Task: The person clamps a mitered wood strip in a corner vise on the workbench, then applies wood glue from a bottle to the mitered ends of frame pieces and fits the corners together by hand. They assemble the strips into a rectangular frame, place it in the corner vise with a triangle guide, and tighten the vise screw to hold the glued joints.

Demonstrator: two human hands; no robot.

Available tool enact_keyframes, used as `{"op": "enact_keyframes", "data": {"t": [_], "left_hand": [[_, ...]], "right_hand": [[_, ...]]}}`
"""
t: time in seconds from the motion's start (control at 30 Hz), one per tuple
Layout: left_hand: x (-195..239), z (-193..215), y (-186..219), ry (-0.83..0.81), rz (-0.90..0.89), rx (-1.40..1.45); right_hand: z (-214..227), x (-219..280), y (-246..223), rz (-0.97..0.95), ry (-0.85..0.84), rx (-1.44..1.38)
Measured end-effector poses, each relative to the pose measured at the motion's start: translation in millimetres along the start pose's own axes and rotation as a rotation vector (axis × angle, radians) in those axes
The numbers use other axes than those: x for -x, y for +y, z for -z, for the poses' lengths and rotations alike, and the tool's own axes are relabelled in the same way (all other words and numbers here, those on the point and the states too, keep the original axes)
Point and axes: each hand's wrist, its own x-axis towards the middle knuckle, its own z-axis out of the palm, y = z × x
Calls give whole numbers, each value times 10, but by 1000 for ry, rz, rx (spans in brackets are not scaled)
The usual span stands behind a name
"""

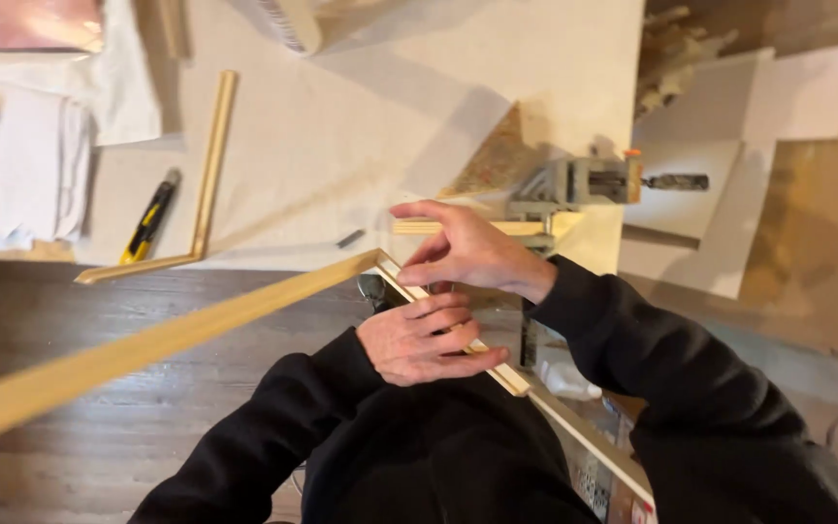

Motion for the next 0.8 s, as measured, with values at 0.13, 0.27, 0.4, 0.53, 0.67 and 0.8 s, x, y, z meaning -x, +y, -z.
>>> {"op": "enact_keyframes", "data": {"t": [0.13,0.27,0.4,0.53,0.67,0.8], "left_hand": [[63,-217,-106,-48,-37,108],[-80,-196,-167,-39,23,-25],[647,-416,-484,41,358,-13],[1668,-477,-1173,180,1065,-230],[2680,-588,-2073,172,1287,-485],[2990,-577,-2499,116,1553,-473]], "right_hand": [[88,-3,106,102,75,82],[455,64,11,44,282,89],[1279,161,160,91,679,340],[2148,187,796,218,912,437],[2388,234,1000,83,1065,447],[2556,16,1173,95,1066,355]]}}
